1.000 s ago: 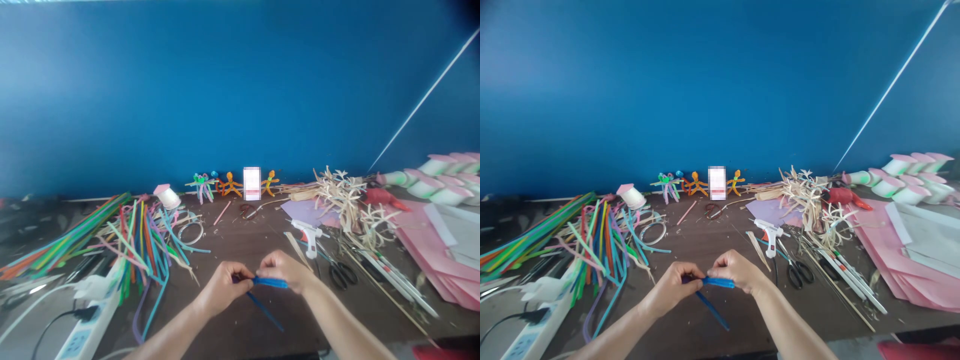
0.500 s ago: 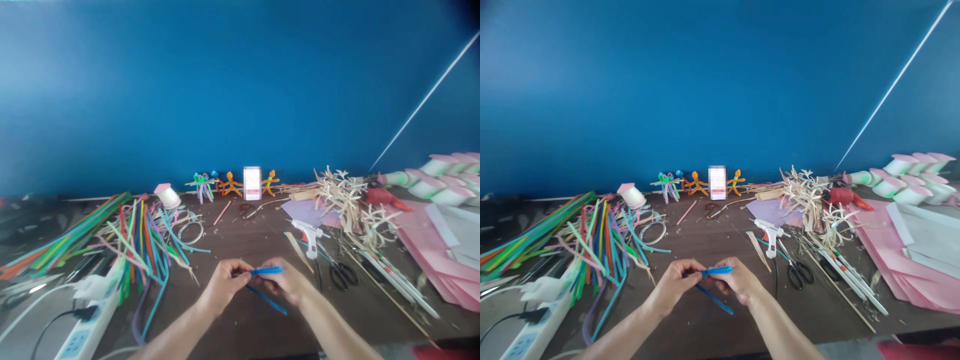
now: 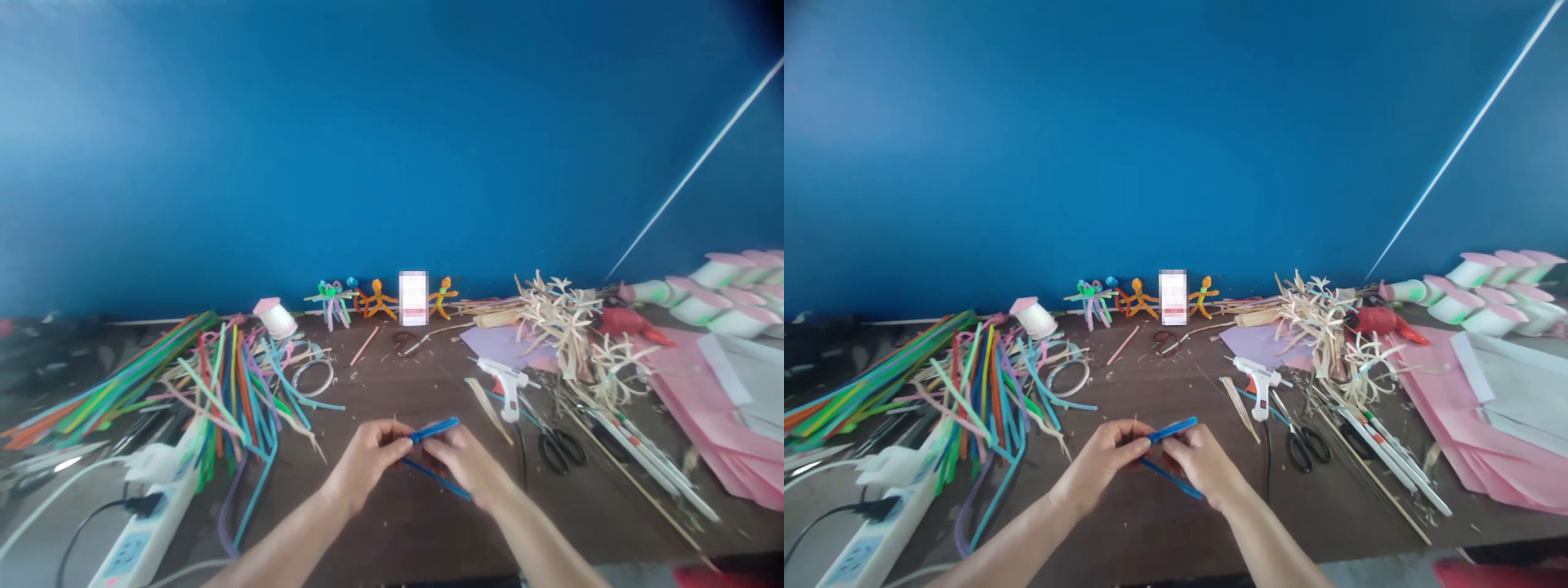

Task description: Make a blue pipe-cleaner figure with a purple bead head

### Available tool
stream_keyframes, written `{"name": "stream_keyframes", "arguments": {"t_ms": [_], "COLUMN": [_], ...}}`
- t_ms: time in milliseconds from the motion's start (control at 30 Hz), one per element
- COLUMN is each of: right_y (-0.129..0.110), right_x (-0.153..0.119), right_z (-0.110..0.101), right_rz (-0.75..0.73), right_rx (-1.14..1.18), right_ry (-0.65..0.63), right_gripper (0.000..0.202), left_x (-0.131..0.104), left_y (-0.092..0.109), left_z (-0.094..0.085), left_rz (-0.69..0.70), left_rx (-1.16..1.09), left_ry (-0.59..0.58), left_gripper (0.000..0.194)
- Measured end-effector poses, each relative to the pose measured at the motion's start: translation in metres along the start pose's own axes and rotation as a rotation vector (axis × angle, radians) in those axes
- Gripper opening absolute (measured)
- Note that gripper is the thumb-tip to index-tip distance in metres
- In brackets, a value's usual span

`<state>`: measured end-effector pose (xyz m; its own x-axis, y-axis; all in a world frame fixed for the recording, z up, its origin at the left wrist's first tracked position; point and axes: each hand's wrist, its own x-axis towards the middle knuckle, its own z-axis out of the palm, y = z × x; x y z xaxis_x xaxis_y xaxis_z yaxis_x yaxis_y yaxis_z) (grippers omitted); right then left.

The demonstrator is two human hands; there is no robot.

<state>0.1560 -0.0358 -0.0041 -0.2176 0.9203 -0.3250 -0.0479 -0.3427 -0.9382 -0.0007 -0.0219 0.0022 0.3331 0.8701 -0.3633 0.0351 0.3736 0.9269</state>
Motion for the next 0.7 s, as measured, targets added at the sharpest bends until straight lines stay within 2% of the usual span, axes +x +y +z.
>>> {"name": "stream_keyframes", "arguments": {"t_ms": [167,267,367,467,600,700], "right_y": [0.014,0.016,0.017,0.02,0.03,0.039], "right_x": [0.008,0.007,0.002,-0.002,0.0,0.006], "right_z": [-0.009,-0.012,-0.011,-0.007,0.001,0.007], "right_rz": [-0.148,-0.167,-0.152,-0.215,-0.317,-0.309], "right_rx": [0.003,-0.014,0.046,0.084,0.022,0.052], "right_ry": [0.023,0.04,0.04,0.041,0.212,0.246], "right_gripper": [0.02,0.015,0.02,0.026,0.021,0.021], "left_x": [0.003,0.007,0.009,0.01,0.013,0.015], "left_y": [0.001,0.0,-0.002,-0.005,-0.009,-0.011], "left_z": [-0.005,-0.009,-0.015,-0.019,-0.018,-0.016], "left_rz": [-0.241,-0.28,-0.247,-0.208,-0.118,-0.068], "left_rx": [-0.258,-0.345,-0.41,-0.482,-0.68,-0.911], "left_ry": [-0.083,-0.065,-0.034,-0.024,0.044,0.005], "left_gripper": [0.028,0.029,0.026,0.026,0.033,0.032]}}
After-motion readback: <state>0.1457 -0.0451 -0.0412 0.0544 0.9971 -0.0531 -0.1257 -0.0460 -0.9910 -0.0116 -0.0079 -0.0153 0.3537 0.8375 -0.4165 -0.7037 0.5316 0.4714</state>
